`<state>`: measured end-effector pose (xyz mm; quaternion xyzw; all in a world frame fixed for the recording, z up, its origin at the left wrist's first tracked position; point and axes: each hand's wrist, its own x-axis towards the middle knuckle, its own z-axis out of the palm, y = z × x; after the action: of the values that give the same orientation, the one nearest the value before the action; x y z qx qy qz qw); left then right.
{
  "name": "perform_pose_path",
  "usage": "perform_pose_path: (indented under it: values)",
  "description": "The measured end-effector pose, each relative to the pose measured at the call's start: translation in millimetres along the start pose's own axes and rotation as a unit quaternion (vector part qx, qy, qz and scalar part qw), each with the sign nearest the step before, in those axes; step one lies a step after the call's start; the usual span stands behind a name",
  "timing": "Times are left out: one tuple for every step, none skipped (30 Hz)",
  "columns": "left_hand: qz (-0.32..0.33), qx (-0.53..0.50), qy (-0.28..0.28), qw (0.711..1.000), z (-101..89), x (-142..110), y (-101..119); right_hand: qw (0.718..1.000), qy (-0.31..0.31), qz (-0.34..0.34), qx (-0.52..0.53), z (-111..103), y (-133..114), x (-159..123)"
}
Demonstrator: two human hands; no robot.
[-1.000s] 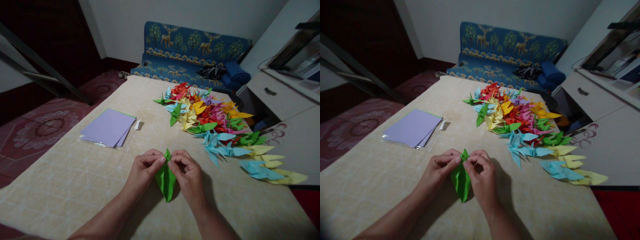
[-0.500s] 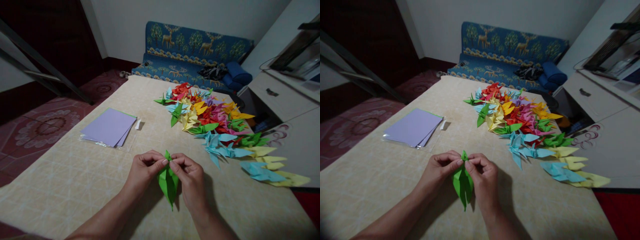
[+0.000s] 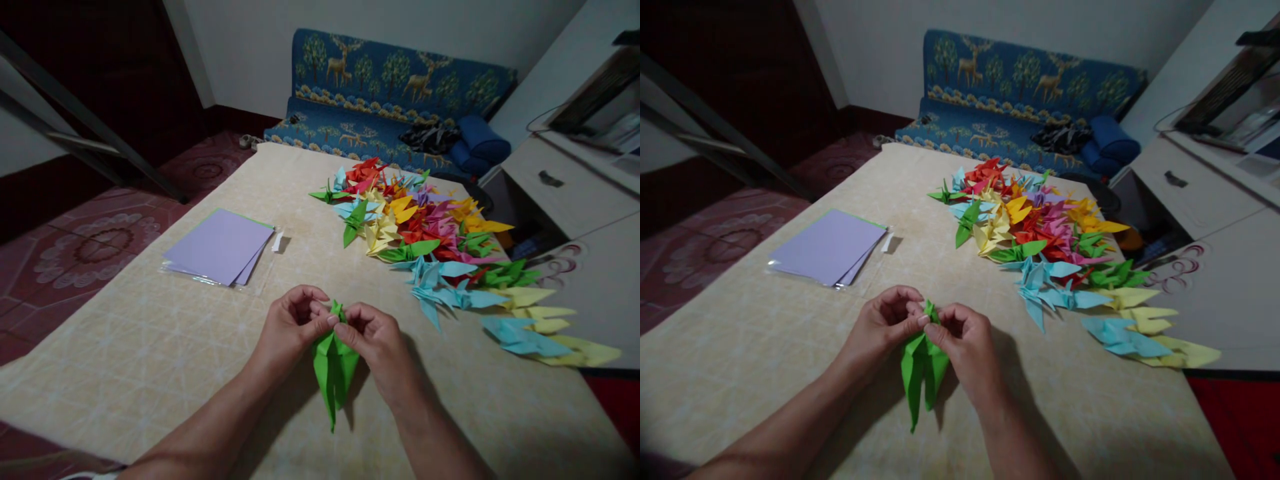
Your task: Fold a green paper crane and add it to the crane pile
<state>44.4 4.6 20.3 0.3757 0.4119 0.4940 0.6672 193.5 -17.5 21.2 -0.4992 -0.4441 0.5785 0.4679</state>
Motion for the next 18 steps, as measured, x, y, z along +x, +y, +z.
perform_pose_path:
  values:
    - [-0.003, 0.002, -0.010, 1.000, 0.0, 0, -1, 1.000, 0.009, -0.008, -0.003, -1, 1, 0]
    - [-0.007, 0.006, -0.021, 1.000, 0.1, -1, -1, 0.999, 0.028, -0.017, 0.001, -2, 2, 0]
    - [-0.014, 0.013, -0.032, 0.999, 0.2, -1, -2, 0.998, 0.052, -0.028, 0.009, -3, 4, 0]
    - [-0.022, 0.021, -0.042, 0.999, 0.3, -2, -2, 0.996, 0.074, -0.038, 0.018, -4, 6, 0]
    - [-0.032, 0.030, -0.051, 0.998, 0.5, -2, -2, 0.994, 0.093, -0.047, 0.026, -4, 8, 1]
    - [-0.042, 0.037, -0.058, 0.997, 0.6, -3, -1, 0.992, 0.107, -0.054, 0.031, -5, 10, 1]
    - [-0.050, 0.041, -0.062, 0.996, 0.8, -3, -1, 0.991, 0.116, -0.059, 0.037, -5, 11, 1]
    - [-0.056, 0.041, -0.065, 0.995, 0.9, -3, -1, 0.990, 0.120, -0.062, 0.042, -5, 12, 1]
    - [-0.059, 0.037, -0.066, 0.995, 1.0, -4, -1, 0.990, 0.120, -0.063, 0.047, -5, 12, 1]
    - [-0.058, 0.029, -0.062, 0.996, 1.2, -4, 0, 0.990, 0.119, -0.062, 0.052, -5, 12, 1]
    - [-0.052, 0.021, -0.055, 0.997, 1.2, -4, 0, 0.990, 0.119, -0.060, 0.056, -5, 11, 2]
    - [-0.043, 0.014, -0.044, 0.998, 1.1, -3, 0, 0.989, 0.121, -0.057, 0.062, -4, 11, 2]
    - [-0.033, 0.011, -0.032, 0.999, 0.9, -3, 0, 0.988, 0.126, -0.053, 0.070, -4, 10, 2]
    - [-0.023, 0.013, -0.022, 0.999, 0.6, -3, 0, 0.987, 0.132, -0.051, 0.078, -4, 9, 2]
    - [-0.019, 0.020, -0.018, 0.999, 0.1, -3, 0, 0.985, 0.139, -0.050, 0.086, -4, 9, 2]
    - [-0.020, 0.032, -0.017, 0.999, -0.4, -2, 0, 0.984, 0.146, -0.051, 0.092, -5, 9, 2]
    - [-0.025, 0.046, -0.019, 0.998, -0.9, -2, 0, 0.983, 0.151, -0.054, 0.094, -5, 10, 3]
    - [-0.030, 0.058, -0.022, 0.998, -1.4, -2, 0, 0.982, 0.154, -0.058, 0.093, -5, 10, 3]
